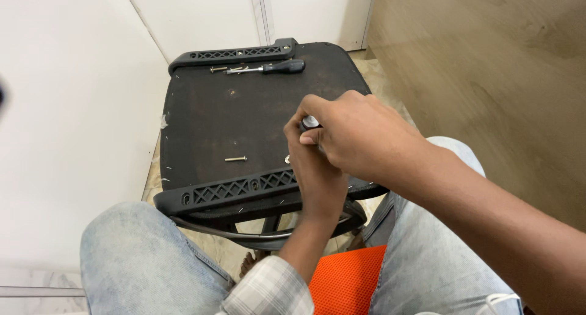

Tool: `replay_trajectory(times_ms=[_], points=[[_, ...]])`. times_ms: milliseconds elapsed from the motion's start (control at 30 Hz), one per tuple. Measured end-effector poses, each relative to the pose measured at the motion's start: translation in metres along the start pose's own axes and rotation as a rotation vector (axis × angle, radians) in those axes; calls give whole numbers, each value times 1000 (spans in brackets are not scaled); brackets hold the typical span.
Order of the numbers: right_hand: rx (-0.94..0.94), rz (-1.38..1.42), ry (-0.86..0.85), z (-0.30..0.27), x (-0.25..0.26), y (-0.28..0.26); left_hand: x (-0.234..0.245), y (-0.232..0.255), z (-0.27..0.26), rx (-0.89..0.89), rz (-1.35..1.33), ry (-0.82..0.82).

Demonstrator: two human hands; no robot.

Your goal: The person assembles a black plastic chair frame by attaching a plastic side panel using a screwdriver, screws, and washers. They position the panel, insert fasteners, and tighten them to secure the panel to the chair frame.

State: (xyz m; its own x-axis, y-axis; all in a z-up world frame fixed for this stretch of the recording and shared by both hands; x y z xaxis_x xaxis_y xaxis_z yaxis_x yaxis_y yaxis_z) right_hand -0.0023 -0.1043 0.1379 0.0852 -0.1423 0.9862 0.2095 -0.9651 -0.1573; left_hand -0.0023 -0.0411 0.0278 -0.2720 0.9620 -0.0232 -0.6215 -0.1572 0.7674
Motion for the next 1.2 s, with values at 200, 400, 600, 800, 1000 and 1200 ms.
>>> replay_trajectory(times_ms=[200,400,600,800,1000,1200], points=[[82,7,-29,-2,-13,8,16,-40,21,188,-158,-75],[250,-23,74,0,-5,8,1,-63,39,350,-462,-657],[135,-3,130,-7,-5,11,11,-29,14,176,-44,-170],[145,219,305,-11,-11,-1,-11,-12,-25,200,-318,58],[-44,194,84,-7,-20,10,-3,-39,-8,266,-486,-38],[329,204,275,-24,-8,18,-1,-40,19,210,-411,-408]])
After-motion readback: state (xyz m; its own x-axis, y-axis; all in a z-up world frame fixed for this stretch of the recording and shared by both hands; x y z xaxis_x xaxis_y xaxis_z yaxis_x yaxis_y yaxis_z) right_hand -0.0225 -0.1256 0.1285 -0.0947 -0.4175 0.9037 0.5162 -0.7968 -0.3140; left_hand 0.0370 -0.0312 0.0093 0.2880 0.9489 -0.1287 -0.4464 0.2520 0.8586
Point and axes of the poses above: each hand's wrist, its own z-axis towards the middle knuckle, its own x-axis out of the back of the hand, y = z × x, the point moved 5 cm from there along z, towards the middle knuckle, and after that the axes turned 5 degrees about -z, right-handed, at the moved point
